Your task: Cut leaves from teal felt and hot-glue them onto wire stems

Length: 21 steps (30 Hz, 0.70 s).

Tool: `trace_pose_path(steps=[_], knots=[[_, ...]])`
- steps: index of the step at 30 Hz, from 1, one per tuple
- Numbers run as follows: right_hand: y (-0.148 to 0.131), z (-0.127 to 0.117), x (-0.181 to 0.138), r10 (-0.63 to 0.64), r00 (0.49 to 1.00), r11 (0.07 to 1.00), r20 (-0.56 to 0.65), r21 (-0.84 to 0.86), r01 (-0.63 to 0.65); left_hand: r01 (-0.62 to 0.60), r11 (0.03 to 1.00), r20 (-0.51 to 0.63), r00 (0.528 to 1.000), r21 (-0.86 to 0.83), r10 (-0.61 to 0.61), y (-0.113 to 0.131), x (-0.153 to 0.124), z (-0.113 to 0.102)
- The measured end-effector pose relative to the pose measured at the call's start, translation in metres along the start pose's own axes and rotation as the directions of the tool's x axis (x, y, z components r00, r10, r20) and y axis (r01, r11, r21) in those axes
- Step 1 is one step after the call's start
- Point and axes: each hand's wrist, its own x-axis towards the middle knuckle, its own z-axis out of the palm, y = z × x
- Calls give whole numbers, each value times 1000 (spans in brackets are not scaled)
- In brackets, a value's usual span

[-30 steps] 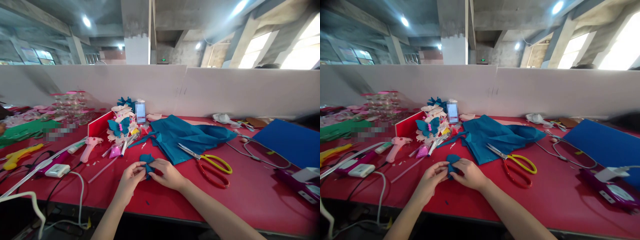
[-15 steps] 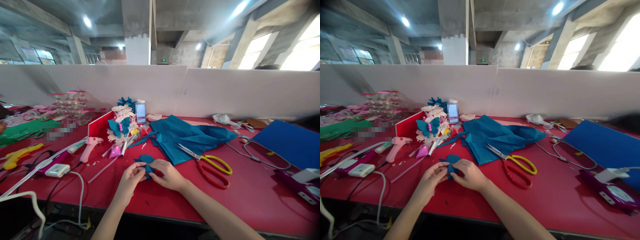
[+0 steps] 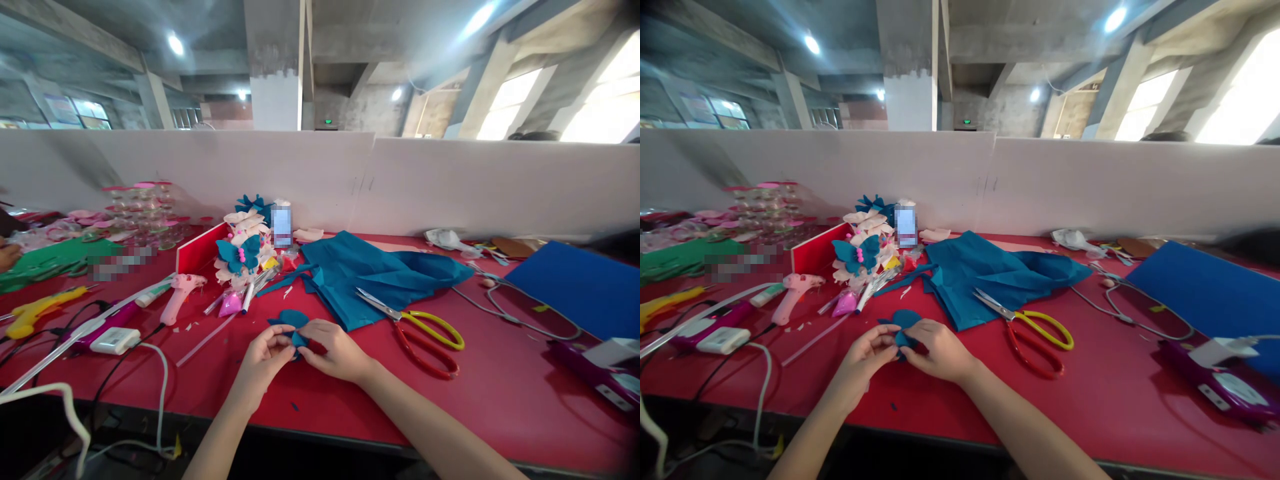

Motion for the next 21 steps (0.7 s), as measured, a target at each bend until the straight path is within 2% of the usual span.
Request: trace_pose_path(steps=[7,13,15,18,20,21], knots=[[0,0,-1,17,1000,1000,10,13,-17,-2,999,24,1000,34,1,1,0,0],[-8,4,-1,123,991,991,-60,70,-118,-38,993,13,999,110,37,-4,2,0],[-8,5,1,190,976,979,-107,99,-180,-37,993,-4,999,115,38,-7,3,-1],[-4,7,2,336,921,939,-199,140,-313,-44,995,-49,998,91,48,-10,3,-1],[0,7,2,385,899,919,-209,178,-352,-57,996,-81,995,64,62,-10,3,0],[1,7,2,378,906,918,-191,200,-341,-64,996,-100,993,64,70,-9,3,1]])
